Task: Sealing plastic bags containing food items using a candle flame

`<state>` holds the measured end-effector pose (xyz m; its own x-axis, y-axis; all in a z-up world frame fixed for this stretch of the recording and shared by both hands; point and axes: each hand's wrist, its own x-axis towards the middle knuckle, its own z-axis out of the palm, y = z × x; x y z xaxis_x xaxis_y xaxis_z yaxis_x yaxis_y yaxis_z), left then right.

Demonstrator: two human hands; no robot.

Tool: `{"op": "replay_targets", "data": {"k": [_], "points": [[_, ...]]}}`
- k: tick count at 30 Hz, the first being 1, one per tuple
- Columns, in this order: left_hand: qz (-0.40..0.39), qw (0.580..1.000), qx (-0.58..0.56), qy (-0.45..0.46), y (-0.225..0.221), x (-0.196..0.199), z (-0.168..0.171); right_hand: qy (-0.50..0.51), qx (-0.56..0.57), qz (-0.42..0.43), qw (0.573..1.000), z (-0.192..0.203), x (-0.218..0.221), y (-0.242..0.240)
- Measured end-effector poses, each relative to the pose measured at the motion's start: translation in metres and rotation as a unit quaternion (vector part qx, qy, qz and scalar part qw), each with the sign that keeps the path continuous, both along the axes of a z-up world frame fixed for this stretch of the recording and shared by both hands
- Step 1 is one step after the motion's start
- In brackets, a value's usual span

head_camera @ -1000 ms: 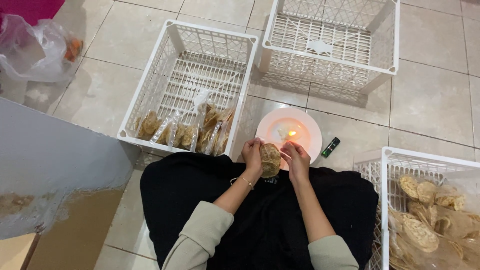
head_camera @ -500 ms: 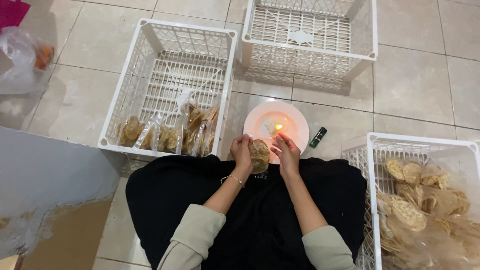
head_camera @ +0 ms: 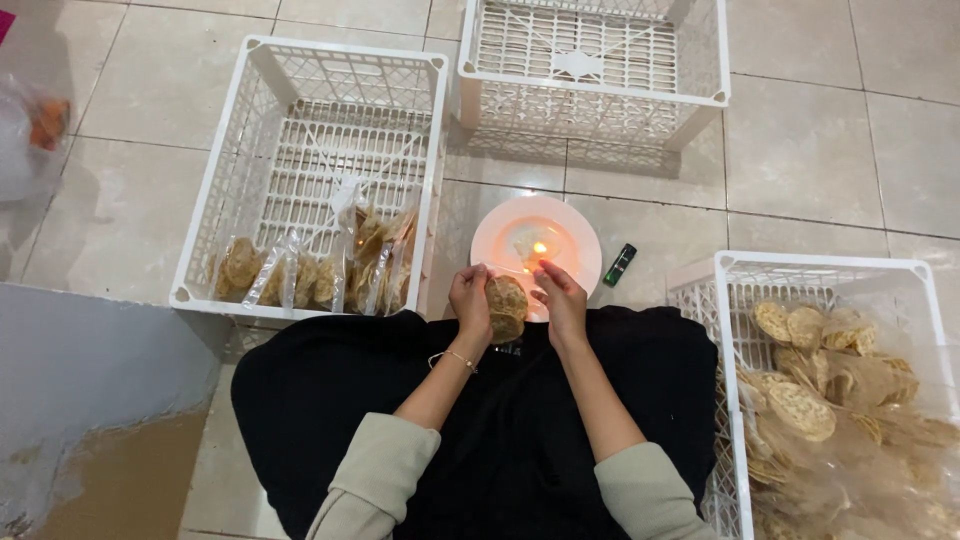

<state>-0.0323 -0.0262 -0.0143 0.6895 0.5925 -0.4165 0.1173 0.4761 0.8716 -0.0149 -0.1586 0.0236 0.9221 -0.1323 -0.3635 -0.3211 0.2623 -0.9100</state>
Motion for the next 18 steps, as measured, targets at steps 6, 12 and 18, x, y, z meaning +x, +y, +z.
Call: {"op": "replay_targets", "data": {"k": [6, 12, 18], "points": [[-0.024, 0.999, -0.021, 0.001, -0.003, 0.002, -0.003, -0.033, -0.07, -0.01, 0.997, -0.001, 0.002, -0.006], [-0.057, 0.998, -0.006, 0.004, -0.002, -0.002, 0.007, 0.033, -0.086, 0.013, 0.996, 0.001, -0.001, -0.008], [-0.052, 0.999, -0.007, -0.01, -0.001, -0.001, 0.006, 0.021, -0.105, -0.014, 0.994, 0.007, -0.001, -0.011]]}}
